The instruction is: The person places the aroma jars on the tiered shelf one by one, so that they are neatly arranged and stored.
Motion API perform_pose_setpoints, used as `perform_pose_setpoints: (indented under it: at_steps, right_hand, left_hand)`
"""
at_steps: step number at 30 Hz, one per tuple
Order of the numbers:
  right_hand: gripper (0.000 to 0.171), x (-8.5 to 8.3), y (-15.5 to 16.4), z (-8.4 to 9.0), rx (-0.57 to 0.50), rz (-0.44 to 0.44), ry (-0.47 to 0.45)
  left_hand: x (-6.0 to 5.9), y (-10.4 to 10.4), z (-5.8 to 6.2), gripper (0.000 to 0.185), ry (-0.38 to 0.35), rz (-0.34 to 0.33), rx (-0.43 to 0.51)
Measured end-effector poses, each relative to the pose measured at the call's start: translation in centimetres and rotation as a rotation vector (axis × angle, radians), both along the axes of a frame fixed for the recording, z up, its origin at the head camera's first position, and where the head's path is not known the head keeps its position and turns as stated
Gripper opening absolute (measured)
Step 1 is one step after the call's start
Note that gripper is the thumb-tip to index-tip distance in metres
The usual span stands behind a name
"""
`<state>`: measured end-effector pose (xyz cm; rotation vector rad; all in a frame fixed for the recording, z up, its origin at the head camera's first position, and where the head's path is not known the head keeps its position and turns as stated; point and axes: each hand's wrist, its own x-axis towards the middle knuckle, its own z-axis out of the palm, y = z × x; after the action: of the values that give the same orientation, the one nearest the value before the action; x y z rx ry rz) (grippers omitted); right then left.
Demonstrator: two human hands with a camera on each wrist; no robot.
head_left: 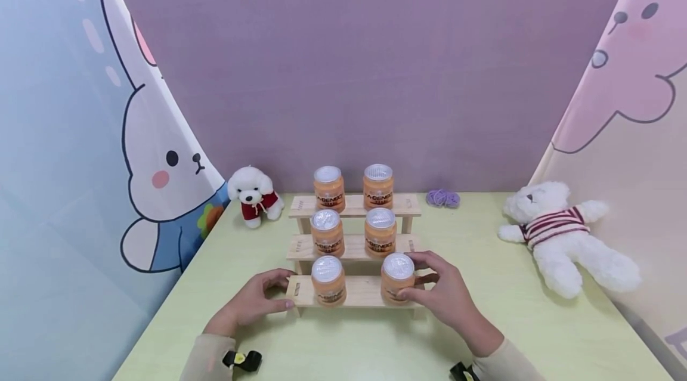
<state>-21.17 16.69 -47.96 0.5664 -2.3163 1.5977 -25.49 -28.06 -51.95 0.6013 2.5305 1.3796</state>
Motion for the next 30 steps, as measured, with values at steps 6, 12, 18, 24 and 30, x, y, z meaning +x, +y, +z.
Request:
perform_pose_setpoints:
  at_steps: [6,12,18,24,30]
  right_hand:
    - [0.070,0.0,0.1,-0.3,0.009,0.036,0.001]
    - [0.066,-0.1,-0.1,-0.8,-0.019,0.082,0.016]
    - [0.066,0.0,-0.5,-0.9,-0.041,0.088,0.022]
    - [0.065,0.1,-0.7,-1.0,-0.055,0.094,0.019]
    - [0.062,0.0,-0.8,-1.2,-0.070,0.110,0.030]
  left_hand:
    - [-0.1,0.0,-0.3,0.059,-0.017,0.007,0.004]
    - [-0.2,-0.2,-0.5,0.058,-0.007,-0.003,-0.002]
    - [-0.3,-0.2,-0.4,0.058,-0.006,-0.003,-0.006]
    - [-0.2,-0.1,-0.4,0.059,-0.013,0.005,-0.005]
    - [-0.2,-0.1,-0.3,0.059,-0.011,0.004,-0.002]
